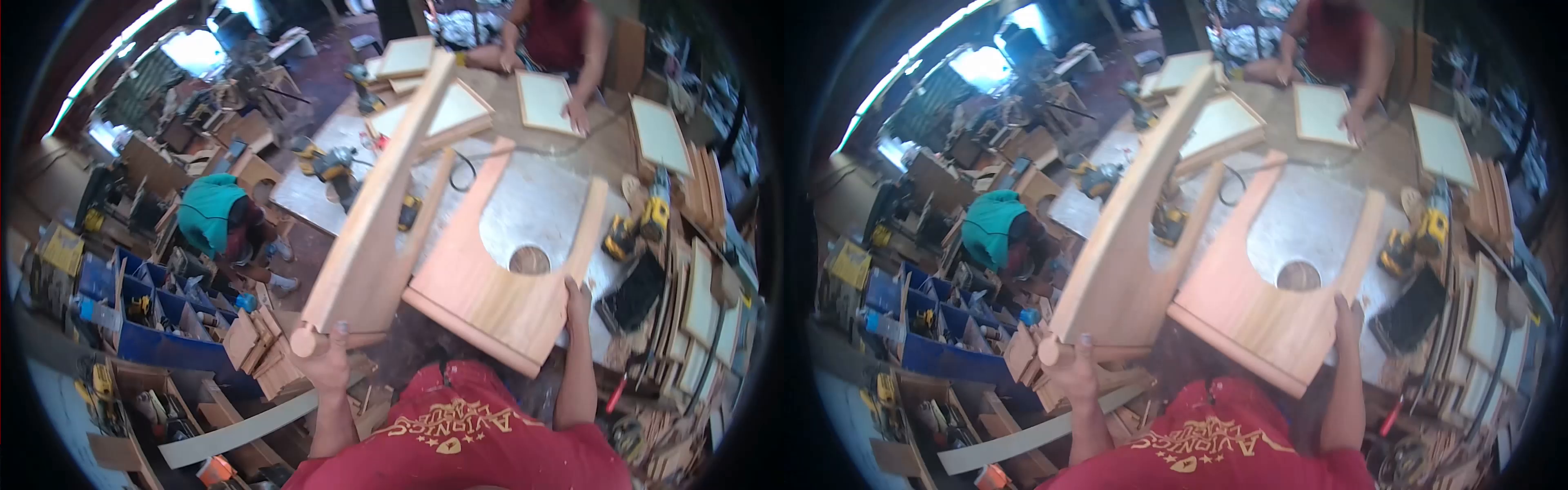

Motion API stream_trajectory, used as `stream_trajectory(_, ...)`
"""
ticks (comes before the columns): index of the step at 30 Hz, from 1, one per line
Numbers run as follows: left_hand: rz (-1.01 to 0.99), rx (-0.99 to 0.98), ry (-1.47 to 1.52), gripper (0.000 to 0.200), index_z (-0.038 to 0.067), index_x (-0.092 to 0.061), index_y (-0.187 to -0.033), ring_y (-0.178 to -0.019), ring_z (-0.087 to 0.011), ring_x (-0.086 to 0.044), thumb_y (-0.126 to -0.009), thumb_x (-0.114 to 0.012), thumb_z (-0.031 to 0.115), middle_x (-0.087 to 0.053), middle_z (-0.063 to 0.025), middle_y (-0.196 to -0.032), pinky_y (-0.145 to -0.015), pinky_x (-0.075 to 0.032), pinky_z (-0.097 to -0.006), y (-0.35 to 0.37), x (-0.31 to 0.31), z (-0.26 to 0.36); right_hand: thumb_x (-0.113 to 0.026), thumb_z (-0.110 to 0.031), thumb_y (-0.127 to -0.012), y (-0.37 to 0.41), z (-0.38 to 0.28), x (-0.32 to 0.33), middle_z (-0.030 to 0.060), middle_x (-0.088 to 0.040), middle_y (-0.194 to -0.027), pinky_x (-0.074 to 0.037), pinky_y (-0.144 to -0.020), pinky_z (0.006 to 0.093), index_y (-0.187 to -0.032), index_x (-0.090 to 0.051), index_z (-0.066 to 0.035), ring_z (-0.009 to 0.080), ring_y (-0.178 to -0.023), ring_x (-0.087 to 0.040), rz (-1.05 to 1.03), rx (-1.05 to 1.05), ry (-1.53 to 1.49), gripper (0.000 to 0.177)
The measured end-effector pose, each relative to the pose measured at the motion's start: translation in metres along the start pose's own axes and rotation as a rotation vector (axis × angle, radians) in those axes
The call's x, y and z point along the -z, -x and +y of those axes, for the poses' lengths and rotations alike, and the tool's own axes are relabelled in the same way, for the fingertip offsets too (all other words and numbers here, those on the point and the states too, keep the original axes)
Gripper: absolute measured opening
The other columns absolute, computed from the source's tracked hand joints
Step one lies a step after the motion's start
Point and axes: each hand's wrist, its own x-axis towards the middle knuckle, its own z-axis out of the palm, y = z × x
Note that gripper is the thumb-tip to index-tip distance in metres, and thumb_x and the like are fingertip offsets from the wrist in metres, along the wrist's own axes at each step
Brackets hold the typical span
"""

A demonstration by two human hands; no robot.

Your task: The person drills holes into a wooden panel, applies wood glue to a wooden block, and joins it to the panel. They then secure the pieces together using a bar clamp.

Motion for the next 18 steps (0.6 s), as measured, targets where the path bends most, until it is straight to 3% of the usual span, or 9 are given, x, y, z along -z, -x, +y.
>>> stream_trajectory(8,-0.067,0.073,0.076,0.046,-0.007,-0.063,-0.119,-0.099,-0.0185,-0.064,-0.084,-0.082,0.016,-0.067,-0.0096,-0.107,-0.089,-0.050,-0.0323,0.003,-0.001,0.004,-0.067,-0.022,-0.095,0.000,-0.004,-0.002,0.0133,-0.068,-0.099,-0.054,-0.075,0.0315,-0.116,-0.059,0.009,0.0190,-0.082,-0.066,0.014,-0.012,-0.065,0.039)
stream_trajectory(18,0.001,0.202,0.092,0.073,-0.005,-0.045,-0.137,-0.112,-0.0212,-0.061,-0.080,-0.087,0.013,-0.060,-0.0141,-0.126,-0.098,-0.050,-0.0353,0.042,-0.017,-0.074,-0.067,-0.021,-0.095,0.002,-0.001,-0.001,0.0139,-0.068,-0.099,-0.054,-0.076,0.0330,-0.115,-0.059,0.009,0.0200,-0.084,-0.066,-0.023,-0.001,-0.150,0.037)
